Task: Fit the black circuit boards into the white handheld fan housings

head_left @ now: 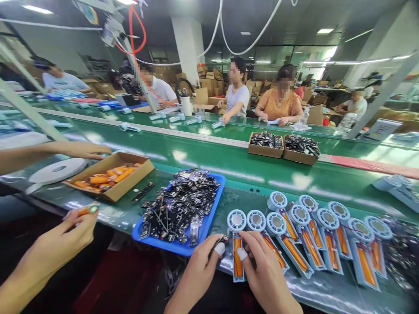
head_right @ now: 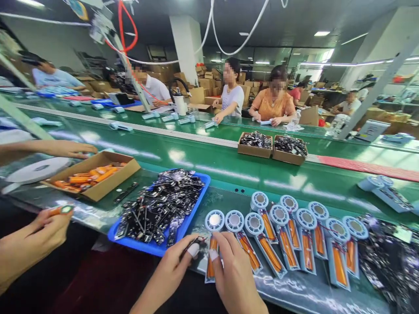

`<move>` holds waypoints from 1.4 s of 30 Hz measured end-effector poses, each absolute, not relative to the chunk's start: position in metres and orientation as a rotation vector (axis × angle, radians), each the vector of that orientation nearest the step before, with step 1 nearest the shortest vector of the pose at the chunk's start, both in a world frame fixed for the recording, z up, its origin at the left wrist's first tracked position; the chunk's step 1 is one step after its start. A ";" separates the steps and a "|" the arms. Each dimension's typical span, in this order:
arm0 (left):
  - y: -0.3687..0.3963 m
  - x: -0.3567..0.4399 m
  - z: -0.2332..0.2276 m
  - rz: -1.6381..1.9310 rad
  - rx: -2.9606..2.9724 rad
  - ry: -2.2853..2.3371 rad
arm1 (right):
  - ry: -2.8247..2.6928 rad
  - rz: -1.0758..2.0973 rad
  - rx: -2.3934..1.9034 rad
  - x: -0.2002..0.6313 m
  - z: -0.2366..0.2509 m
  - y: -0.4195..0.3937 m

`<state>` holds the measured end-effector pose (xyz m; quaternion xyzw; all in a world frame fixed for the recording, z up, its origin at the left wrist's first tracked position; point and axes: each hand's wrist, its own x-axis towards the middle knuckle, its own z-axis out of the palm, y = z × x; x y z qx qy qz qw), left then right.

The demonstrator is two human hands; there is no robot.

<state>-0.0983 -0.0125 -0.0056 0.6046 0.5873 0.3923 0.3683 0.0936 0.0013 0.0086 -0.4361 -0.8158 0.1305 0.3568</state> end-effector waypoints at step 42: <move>-0.021 -0.078 -0.012 1.155 1.506 1.593 | -2.300 0.209 -0.890 0.079 0.011 0.018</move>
